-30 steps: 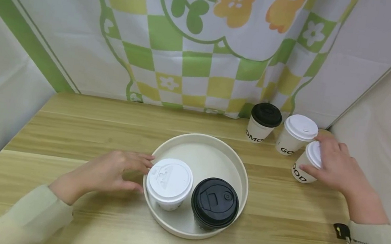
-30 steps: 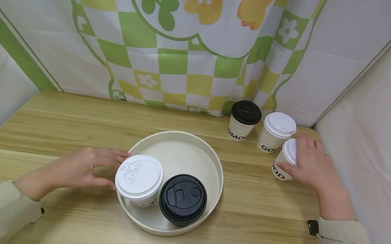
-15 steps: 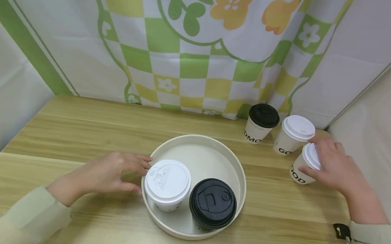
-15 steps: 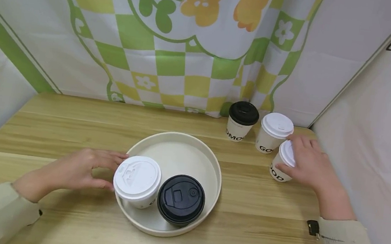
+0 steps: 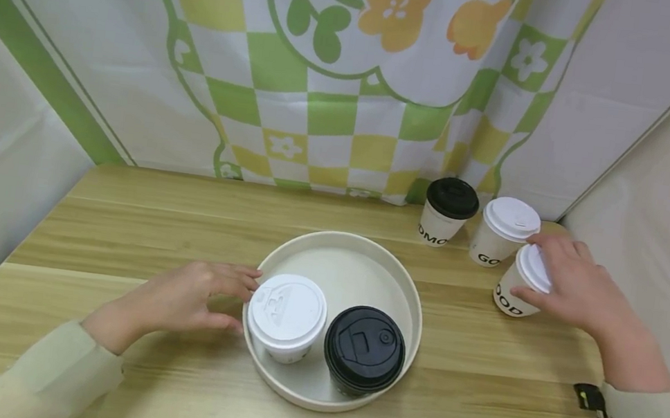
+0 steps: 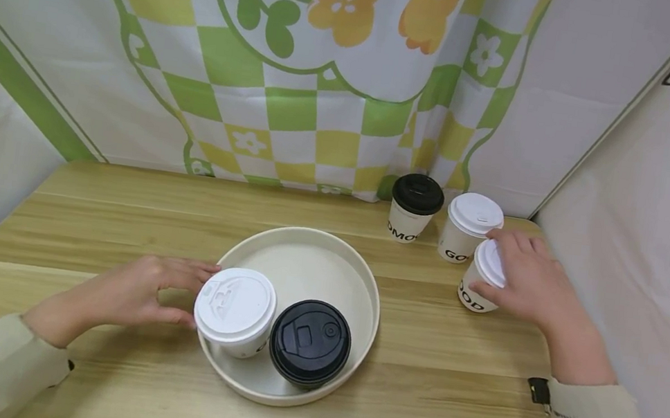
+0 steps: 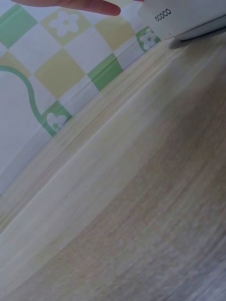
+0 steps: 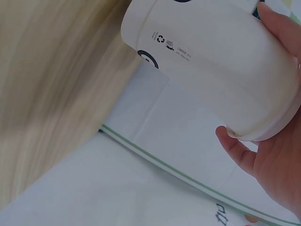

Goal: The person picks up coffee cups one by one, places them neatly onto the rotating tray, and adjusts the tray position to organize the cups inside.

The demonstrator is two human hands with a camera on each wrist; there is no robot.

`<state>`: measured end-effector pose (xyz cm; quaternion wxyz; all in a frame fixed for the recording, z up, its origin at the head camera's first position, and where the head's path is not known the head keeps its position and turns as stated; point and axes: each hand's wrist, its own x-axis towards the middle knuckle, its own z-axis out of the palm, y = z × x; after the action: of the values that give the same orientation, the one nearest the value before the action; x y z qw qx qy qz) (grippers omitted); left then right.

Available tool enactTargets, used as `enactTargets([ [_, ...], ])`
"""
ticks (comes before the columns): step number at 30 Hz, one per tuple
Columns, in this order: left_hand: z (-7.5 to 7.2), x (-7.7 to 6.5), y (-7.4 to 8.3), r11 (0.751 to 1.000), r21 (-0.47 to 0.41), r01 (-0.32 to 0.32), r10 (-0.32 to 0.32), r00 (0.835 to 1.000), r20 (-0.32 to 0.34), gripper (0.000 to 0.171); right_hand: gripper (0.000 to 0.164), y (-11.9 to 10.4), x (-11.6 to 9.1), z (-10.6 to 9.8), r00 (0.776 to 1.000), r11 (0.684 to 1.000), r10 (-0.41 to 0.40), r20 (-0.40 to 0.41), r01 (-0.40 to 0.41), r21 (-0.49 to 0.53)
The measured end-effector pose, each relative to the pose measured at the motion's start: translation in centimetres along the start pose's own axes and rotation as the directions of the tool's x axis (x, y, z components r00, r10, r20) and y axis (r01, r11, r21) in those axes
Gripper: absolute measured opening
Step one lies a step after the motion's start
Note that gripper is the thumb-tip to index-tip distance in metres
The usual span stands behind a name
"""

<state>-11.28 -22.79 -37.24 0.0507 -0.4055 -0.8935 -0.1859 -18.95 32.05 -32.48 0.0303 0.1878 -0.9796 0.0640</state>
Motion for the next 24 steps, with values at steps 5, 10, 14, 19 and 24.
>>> enactTargets([
  [5, 0.0, 0.0, -0.1, 1.000, -0.008, 0.007, -0.007, 1.000, 0.008, 0.039, 0.086, -0.7, 0.0, -0.4, 1.000, 1.000, -0.024, -0.005, 0.024, -0.002],
  [10, 0.1, 0.0, -0.1, 1.000, -0.007, 0.010, -0.010, 1.000, -0.001, 0.039, 0.085, -1.5, 0.0, -0.7, 0.998, 0.999, -0.051, -0.029, 0.051, 0.018],
  [14, 0.1, -0.1, -0.1, 1.000, -0.008, 0.013, -0.013, 1.000, -0.005, 0.039, 0.083, -2.2, 0.1, -0.9, 0.996, 0.997, -0.078, -0.049, 0.079, 0.025],
  [19, 0.1, -0.1, -0.2, 1.000, -0.010, 0.010, -0.010, 1.000, -0.005, 0.039, 0.080, -3.0, 0.3, -1.1, 0.985, 0.989, -0.144, -0.092, 0.146, 0.013],
  [24, 0.1, 0.0, -0.2, 1.000, -0.014, 0.011, -0.011, 1.000, 0.004, 0.040, 0.078, -4.0, 0.4, -1.4, 0.979, 0.984, -0.173, -0.111, 0.176, 0.014],
])
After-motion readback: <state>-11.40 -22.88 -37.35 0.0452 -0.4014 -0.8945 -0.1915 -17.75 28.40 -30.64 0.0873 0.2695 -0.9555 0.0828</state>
